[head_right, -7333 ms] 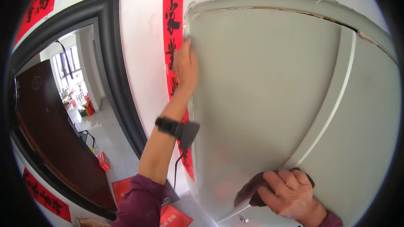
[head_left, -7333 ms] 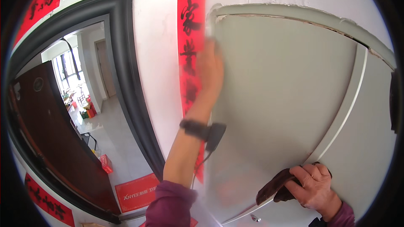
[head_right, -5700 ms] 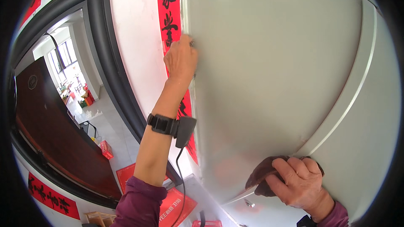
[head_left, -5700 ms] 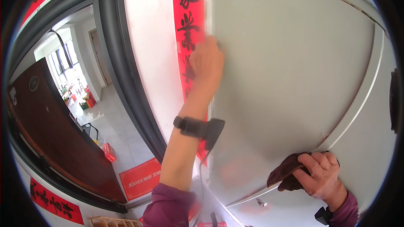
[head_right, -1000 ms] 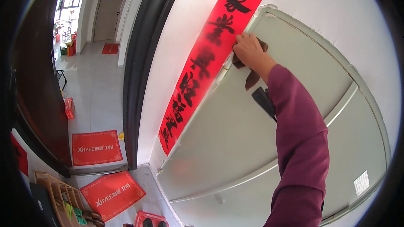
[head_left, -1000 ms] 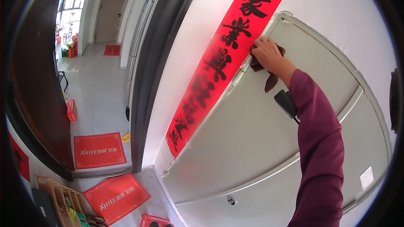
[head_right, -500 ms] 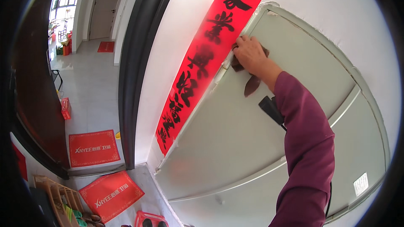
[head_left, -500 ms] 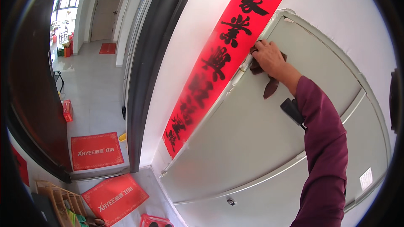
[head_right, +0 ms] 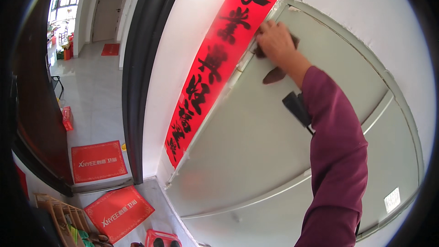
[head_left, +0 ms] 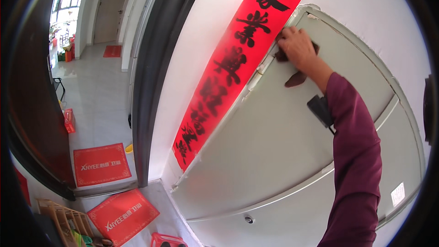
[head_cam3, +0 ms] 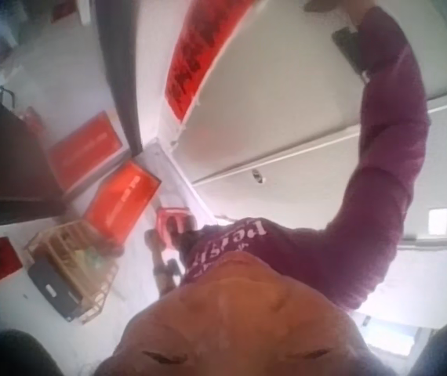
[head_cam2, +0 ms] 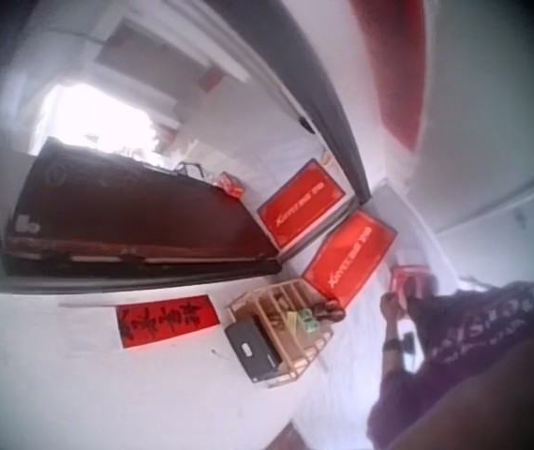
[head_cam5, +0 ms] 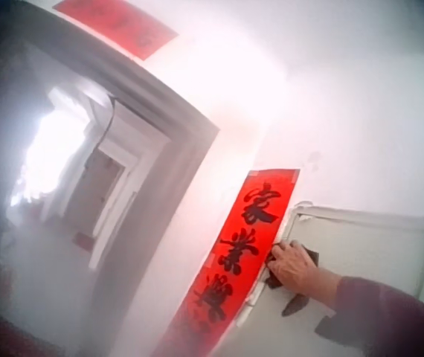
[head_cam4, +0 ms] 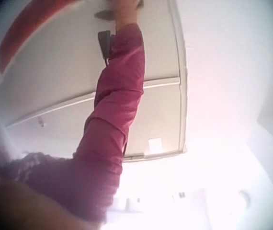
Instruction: Cleaning a door and the area around it using a cloth and a scraper tool.
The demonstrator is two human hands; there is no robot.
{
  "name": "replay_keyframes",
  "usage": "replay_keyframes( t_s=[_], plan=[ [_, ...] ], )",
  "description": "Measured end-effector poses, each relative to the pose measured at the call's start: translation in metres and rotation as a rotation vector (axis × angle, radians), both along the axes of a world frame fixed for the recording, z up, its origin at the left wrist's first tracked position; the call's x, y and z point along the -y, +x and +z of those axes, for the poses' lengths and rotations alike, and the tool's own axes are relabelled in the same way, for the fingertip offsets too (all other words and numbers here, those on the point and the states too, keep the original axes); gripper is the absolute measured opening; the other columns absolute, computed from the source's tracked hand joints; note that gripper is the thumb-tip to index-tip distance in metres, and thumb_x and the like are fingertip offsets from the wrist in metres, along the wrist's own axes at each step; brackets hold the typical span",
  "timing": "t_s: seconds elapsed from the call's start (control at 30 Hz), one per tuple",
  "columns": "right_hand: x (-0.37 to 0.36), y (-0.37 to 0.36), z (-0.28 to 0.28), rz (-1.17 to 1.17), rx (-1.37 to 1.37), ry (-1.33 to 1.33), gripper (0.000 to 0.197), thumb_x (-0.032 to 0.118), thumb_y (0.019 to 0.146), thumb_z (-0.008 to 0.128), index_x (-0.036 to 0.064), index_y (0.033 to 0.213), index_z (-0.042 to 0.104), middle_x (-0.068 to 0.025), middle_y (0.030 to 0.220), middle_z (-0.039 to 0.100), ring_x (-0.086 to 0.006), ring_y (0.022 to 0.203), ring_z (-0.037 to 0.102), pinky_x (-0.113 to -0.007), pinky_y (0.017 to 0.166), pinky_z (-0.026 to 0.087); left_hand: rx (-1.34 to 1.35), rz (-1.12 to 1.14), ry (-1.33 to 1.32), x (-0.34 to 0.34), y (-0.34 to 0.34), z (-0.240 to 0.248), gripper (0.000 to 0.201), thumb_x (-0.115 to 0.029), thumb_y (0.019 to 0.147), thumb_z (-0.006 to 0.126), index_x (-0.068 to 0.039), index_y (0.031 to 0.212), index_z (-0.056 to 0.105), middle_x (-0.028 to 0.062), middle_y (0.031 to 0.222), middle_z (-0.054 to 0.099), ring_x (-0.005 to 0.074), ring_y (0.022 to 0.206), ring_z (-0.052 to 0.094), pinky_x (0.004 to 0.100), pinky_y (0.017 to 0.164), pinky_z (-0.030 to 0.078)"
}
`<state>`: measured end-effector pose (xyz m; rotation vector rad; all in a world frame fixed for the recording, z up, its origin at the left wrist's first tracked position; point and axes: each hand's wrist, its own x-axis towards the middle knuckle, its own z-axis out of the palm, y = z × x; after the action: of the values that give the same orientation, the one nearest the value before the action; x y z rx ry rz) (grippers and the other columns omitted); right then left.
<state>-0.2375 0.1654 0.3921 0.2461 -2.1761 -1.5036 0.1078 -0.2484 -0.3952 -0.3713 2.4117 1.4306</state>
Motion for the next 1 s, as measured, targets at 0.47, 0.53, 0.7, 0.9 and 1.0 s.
replay_keyframes(
  t_s=[0.47, 0.53, 0.7, 0.9, 1.0],
  plan=[
    [0.002, -0.009, -0.013, -0.043, -0.186, 0.090, 0.016, 0.015, 0.073, 0.049, 0.0092, 0.083, 0.060, -0.0051, 0.090, 0.050, -0.0196, 0.092, 0.045, -0.032, 0.072, 0.038, -0.042, -0.126, -0.104, -0.006, -0.034, 0.033, 0.025, -0.028, 0.073, 0.059, -0.008, 0.088, 0.057, 0.0093, 0.076, 0.058, 0.0184, 0.064, 0.055, 0.0345, 0.058, 0.047],
    [-0.008, -0.003, -0.012, 0.025, -0.102, 0.012, 0.017, 0.013, 0.074, 0.048, 0.0097, 0.085, 0.059, -0.0046, 0.092, 0.049, -0.0196, 0.092, 0.045, -0.032, 0.073, 0.037, -0.048, -0.147, -0.093, -0.011, -0.045, 0.034, 0.024, -0.027, 0.073, 0.059, -0.008, 0.087, 0.057, 0.0093, 0.075, 0.057, 0.0184, 0.063, 0.055, 0.0345, 0.057, 0.047],
    [-0.017, -0.005, 0.058, 0.088, -0.429, -0.017, 0.017, 0.012, 0.074, 0.048, 0.0093, 0.085, 0.059, -0.0051, 0.095, 0.050, -0.0200, 0.093, 0.046, -0.033, 0.074, 0.038, -0.058, -0.185, -0.089, -0.019, -0.062, 0.040, 0.022, -0.026, 0.073, 0.059, -0.008, 0.085, 0.057, 0.0092, 0.072, 0.057, 0.0184, 0.061, 0.055, 0.0344, 0.055, 0.046],
    [0.002, -0.010, 0.014, -0.029, -0.212, -0.046, 0.016, 0.014, 0.072, 0.050, 0.0085, 0.082, 0.061, -0.0062, 0.092, 0.051, -0.0206, 0.093, 0.046, -0.032, 0.074, 0.037, -0.050, -0.226, -0.090, -0.024, -0.071, 0.047, 0.020, -0.024, 0.073, 0.058, -0.007, 0.082, 0.057, 0.0091, 0.069, 0.056, 0.0184, 0.058, 0.054, 0.0344, 0.053, 0.046],
    [-0.003, 0.000, 0.015, -0.036, -0.172, -0.084, 0.016, 0.013, 0.072, 0.050, 0.0082, 0.083, 0.061, -0.0061, 0.093, 0.051, -0.0205, 0.093, 0.046, -0.032, 0.073, 0.037, -0.056, -0.259, -0.074, -0.030, -0.080, 0.051, 0.019, -0.024, 0.073, 0.058, -0.007, 0.081, 0.057, 0.0090, 0.068, 0.055, 0.0184, 0.057, 0.054, 0.0344, 0.052, 0.046]
  ],
)
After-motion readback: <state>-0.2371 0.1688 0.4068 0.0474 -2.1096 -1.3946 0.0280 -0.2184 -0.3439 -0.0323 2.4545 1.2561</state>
